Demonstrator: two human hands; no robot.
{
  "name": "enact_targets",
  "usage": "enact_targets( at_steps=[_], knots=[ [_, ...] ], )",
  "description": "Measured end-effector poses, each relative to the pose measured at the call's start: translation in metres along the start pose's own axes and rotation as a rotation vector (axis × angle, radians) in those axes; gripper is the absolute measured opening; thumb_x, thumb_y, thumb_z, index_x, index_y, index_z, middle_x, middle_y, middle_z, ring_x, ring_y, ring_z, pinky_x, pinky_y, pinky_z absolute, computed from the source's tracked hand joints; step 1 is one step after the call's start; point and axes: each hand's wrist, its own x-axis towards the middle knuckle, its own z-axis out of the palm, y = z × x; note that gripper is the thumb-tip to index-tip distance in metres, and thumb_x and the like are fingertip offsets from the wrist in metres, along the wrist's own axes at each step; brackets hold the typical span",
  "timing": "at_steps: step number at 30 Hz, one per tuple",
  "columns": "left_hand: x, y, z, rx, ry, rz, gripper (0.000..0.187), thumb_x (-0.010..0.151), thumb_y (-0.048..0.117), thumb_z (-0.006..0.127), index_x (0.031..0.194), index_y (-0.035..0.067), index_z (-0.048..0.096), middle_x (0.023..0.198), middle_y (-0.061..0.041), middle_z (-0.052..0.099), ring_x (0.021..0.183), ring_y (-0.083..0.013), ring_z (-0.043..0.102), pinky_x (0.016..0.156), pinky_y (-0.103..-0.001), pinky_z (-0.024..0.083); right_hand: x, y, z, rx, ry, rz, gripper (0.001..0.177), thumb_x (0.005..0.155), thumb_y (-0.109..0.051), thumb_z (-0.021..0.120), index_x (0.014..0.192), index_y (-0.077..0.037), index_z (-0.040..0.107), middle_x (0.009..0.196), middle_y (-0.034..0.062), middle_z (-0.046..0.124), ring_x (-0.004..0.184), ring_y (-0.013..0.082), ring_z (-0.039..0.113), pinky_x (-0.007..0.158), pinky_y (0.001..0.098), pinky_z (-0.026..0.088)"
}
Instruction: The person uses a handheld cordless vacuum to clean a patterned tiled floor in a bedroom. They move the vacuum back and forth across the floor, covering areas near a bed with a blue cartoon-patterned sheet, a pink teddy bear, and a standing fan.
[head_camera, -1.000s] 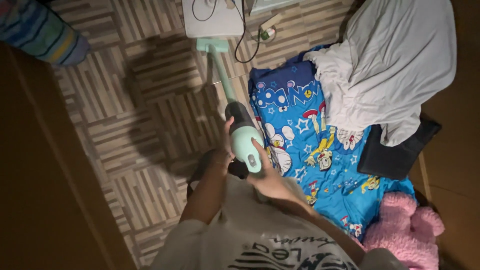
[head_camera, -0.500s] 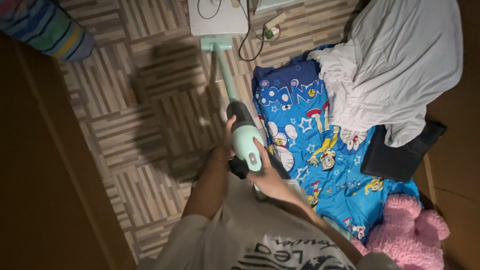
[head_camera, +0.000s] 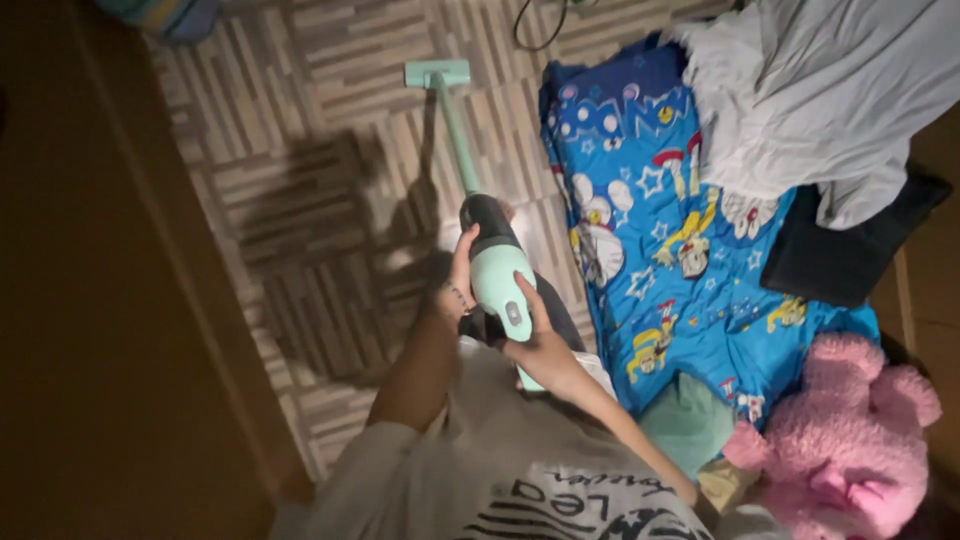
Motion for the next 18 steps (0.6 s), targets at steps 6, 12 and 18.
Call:
enact_targets(
  at_steps=[6, 12, 18],
  knots=[
    [-0.066, -0.033, -0.046, -0.026, 0.036, 0.017, 0.104, 0.065, 0.064, 0.080, 0.146, 0.010, 0.047, 0.141, -0.021, 0.058, 0.136, -0.0321, 0.050, 0.118, -0.044, 0.037, -0.042, 0.059, 0.047, 0.036, -0.021, -0.031, 0.095, 0.077, -0.006, 0.062, 0.158, -0.045, 0.030, 0.118, 0.0446, 0.058, 0.063, 0.0403, 0.071, 0.046, 0.0359, 0.061],
    [0.055, -0.094, -0.170, -0.004, 0.079, 0.156, 0.089, 0.070, 0.058, 0.087, 0.139, 0.014, 0.049, 0.142, -0.018, 0.054, 0.136, -0.0282, 0.050, 0.117, -0.041, 0.037, -0.065, 0.103, 0.080, 0.116, 0.003, 0.017, 0.094, 0.076, -0.004, 0.068, 0.155, -0.045, 0.038, 0.120, 0.0467, 0.055, 0.050, 0.0390, 0.069, 0.037, 0.0320, 0.058],
    [-0.158, -0.102, -0.105, -0.018, 0.092, 0.068, 0.103, 0.066, 0.066, 0.077, 0.152, 0.022, 0.042, 0.159, -0.014, 0.039, 0.147, -0.0302, 0.035, 0.124, -0.039, 0.027, -0.077, 0.169, 0.088, 0.035, -0.078, -0.048, 0.095, 0.077, -0.006, 0.070, 0.156, -0.044, 0.035, 0.134, 0.0478, 0.046, 0.049, 0.0374, 0.069, 0.038, 0.0328, 0.059]
  ],
)
